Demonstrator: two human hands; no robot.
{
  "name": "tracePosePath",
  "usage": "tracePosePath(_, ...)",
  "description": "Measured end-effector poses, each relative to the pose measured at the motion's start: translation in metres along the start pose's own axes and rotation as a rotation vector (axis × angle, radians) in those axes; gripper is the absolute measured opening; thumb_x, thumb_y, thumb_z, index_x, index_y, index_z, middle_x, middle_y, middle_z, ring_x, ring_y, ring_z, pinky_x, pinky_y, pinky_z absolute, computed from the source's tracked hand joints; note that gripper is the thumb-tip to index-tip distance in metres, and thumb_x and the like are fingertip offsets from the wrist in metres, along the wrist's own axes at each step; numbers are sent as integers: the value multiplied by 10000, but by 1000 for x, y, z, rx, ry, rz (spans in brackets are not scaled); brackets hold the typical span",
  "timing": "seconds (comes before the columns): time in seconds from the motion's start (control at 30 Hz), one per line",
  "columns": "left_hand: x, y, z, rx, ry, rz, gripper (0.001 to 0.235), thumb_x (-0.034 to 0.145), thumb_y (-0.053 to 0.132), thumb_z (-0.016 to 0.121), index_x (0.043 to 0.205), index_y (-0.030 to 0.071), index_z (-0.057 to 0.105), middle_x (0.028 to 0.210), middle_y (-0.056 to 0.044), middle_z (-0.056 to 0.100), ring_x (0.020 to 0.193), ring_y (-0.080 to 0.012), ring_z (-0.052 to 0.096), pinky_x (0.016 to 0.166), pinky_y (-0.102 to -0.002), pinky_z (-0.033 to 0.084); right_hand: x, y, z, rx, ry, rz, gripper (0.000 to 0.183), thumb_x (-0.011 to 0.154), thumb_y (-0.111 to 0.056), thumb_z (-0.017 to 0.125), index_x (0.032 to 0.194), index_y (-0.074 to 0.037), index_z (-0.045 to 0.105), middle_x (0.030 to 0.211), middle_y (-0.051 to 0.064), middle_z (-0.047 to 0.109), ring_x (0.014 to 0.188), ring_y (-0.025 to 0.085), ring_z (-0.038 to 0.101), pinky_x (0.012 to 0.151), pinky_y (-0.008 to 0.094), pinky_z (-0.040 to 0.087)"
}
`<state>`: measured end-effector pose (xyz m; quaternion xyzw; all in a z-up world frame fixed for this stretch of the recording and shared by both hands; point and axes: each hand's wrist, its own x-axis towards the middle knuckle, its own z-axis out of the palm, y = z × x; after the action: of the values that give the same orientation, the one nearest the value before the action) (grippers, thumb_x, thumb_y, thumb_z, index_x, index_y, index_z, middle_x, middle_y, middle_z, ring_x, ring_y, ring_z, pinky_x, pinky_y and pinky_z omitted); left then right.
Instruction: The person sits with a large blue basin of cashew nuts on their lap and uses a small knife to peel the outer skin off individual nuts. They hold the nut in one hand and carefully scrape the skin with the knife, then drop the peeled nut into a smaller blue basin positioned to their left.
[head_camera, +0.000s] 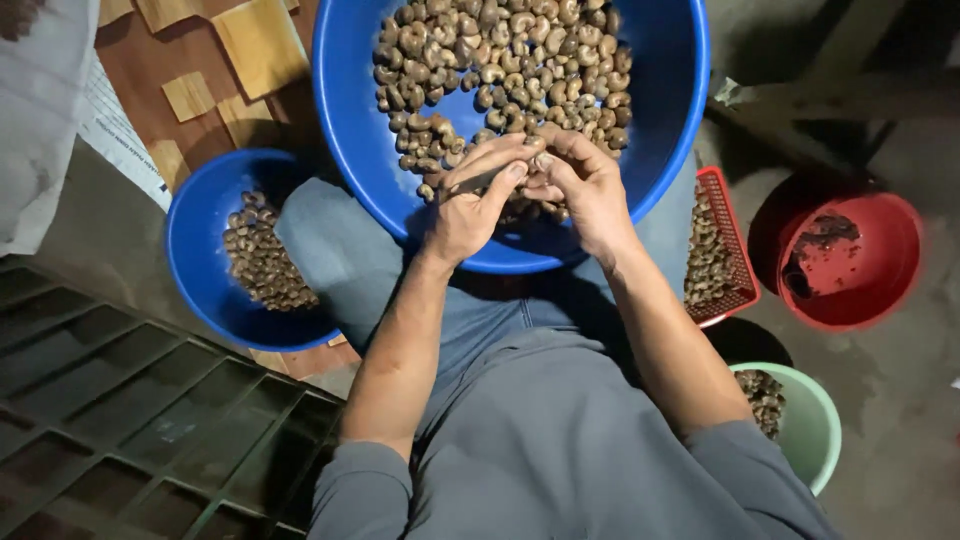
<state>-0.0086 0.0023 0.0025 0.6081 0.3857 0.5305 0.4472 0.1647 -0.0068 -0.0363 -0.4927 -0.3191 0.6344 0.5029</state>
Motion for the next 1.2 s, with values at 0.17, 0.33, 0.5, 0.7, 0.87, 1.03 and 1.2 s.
tracePosePath(0.17,0,-10,-2,19,41,9,199,1068,167,653,1206,71,759,1144,-166,758,1109,-343,719,918,-485,610,-3,-5,4,24,-23,-6,310,1009,-53,641,1310,26,644,1066,186,686,797,210,749,737,391,707)
tracePosePath(0.33,3,-1,0,-26,10,-1,190,1067,181,667,1201,85,763,1182,-165,751,1135,-355,715,952,-503,594,-7,-9,5,0,-30,-28,320,1010,-25,634,1321,47,623,1048,179,679,793,196,743,729,384,703)
tracePosePath(0.5,-4,-12,1,-76,28,-41,218,1092,171,629,1260,79,733,1178,-179,753,1125,-328,714,936,-485,602,-8,-8,6,-35,-65,-64,318,1006,-23,661,1311,47,602,1047,191,689,807,190,730,726,377,690)
tracePosePath(0.7,-6,-14,7,-80,46,-43,193,1058,155,674,1208,73,763,1170,-159,765,1124,-306,710,930,-463,598,-5,1,1,-39,-68,-51,294,999,-7,671,1263,53,556,1029,183,694,826,187,735,729,334,684)
tracePosePath(0.87,-3,-3,7,-59,65,-36,196,1053,150,673,1212,78,763,1114,-172,777,1081,-290,729,906,-428,615,-6,-10,4,16,-55,-16,313,1005,-13,650,1289,38,528,1023,187,704,818,204,763,657,281,678)
tracePosePath(1.03,-3,-5,5,-94,66,-43,197,1062,142,660,1218,66,753,1098,-186,776,1068,-262,729,902,-434,616,-11,-23,12,-39,-74,-47,324,1014,-9,646,1324,17,557,1044,195,727,870,204,757,739,320,678)
tracePosePath(1.2,0,-4,4,-89,71,-20,185,1052,131,677,1201,64,765,1176,-144,767,1126,-224,710,950,-419,593,-10,-16,6,19,-66,-76,312,1016,-6,652,1304,16,533,1069,190,728,850,209,768,714,283,684)
